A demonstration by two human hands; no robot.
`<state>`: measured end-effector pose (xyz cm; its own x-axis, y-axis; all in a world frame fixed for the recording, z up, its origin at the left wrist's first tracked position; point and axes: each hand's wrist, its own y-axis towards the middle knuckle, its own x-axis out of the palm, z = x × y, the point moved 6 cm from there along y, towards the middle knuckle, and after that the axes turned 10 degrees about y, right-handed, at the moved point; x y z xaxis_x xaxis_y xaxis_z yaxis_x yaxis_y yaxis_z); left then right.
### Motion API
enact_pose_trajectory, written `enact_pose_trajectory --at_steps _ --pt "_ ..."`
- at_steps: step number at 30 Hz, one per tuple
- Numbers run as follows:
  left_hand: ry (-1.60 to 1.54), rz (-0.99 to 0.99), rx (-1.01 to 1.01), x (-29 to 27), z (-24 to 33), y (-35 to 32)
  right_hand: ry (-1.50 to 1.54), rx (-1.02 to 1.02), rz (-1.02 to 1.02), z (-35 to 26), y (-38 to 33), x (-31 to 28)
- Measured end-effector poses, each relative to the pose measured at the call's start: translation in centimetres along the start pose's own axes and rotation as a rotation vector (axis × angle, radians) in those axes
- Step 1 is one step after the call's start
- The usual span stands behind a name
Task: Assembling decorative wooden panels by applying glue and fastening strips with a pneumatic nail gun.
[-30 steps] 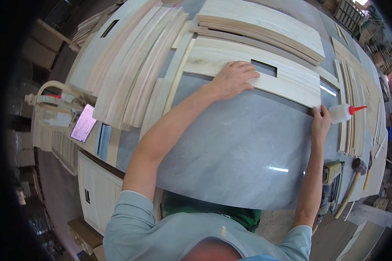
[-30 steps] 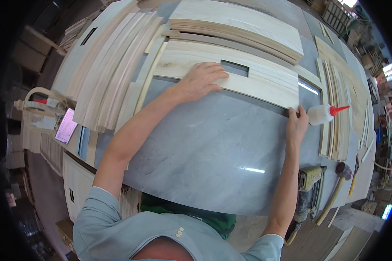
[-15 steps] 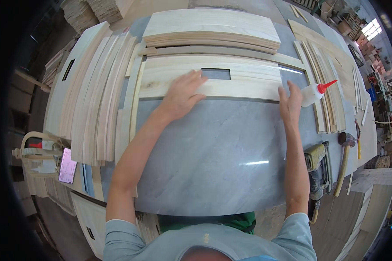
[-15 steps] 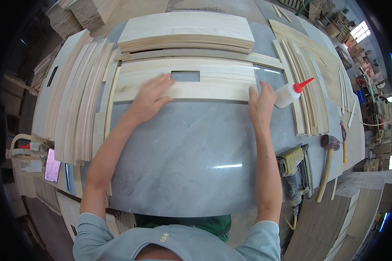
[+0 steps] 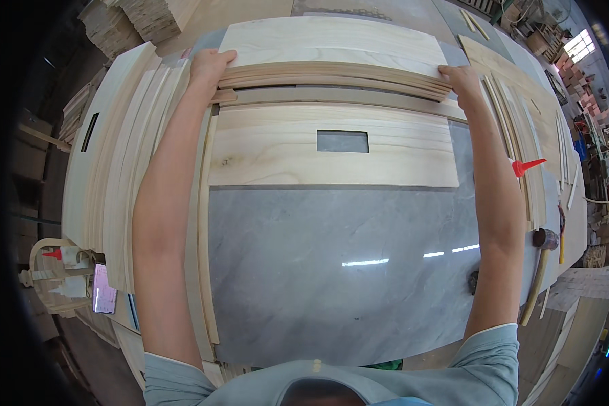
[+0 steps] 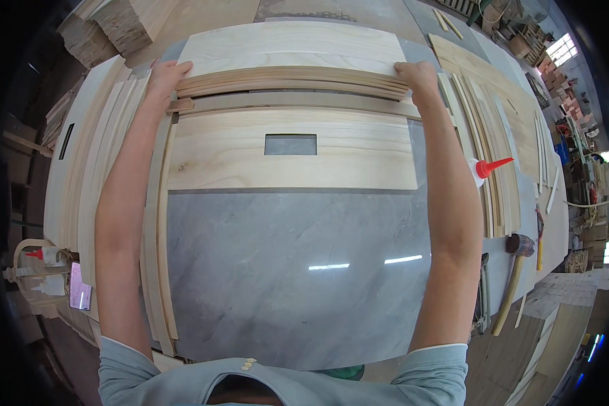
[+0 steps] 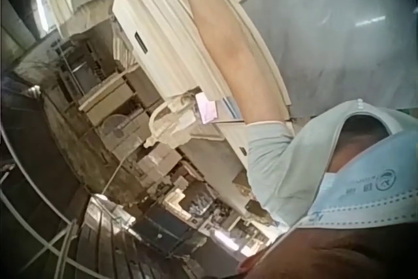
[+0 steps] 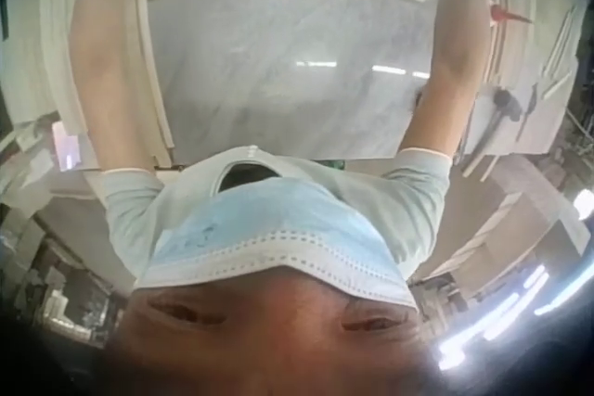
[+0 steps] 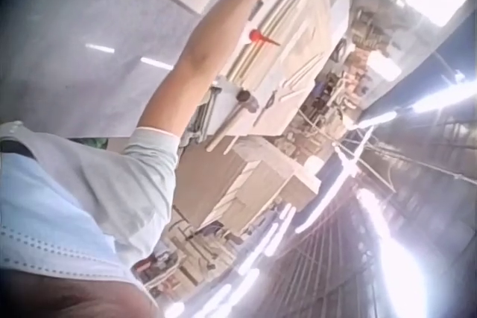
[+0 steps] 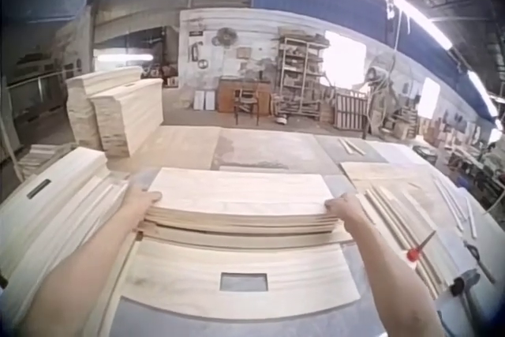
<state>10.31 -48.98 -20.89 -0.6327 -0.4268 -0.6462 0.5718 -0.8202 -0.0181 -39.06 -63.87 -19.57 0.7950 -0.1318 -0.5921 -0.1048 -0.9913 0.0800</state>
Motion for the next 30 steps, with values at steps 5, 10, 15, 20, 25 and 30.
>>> enact_pose_trajectory --at_steps 5,10,15,20,25,30 --pt "-0.150 0.130 0.059 -0.6 0.1 0.7 0.234 0.040 -0.051 -0.2 0.8 -0.1" --pt "-0.237 0.086 0.115 -3.3 2.1 -1.5 0.362 -0.024 -0.030 -2.4 -2.1 -2.2" --pt "-0.267 0.117 0.256 -7.5 0.8 -14.8 0.218 -0.137 -0.057 -1.8 -13.4 -8.3" --pt "-0.301 0.054 0.040 -7.1 -4.9 -31.4 0.295 -0.093 0.075 2.7 -29.4 -12.4" --pt "-0.356 -0.059 -0.092 -6.2 -8.2 -37.3 0.224 0.010 0.055 6.0 -36.3 -13.5" --pt "-0.028 -0.073 0.003 -6.0 -8.8 -34.9 0.180 -0.022 -0.009 8.8 -35.1 -11.7"
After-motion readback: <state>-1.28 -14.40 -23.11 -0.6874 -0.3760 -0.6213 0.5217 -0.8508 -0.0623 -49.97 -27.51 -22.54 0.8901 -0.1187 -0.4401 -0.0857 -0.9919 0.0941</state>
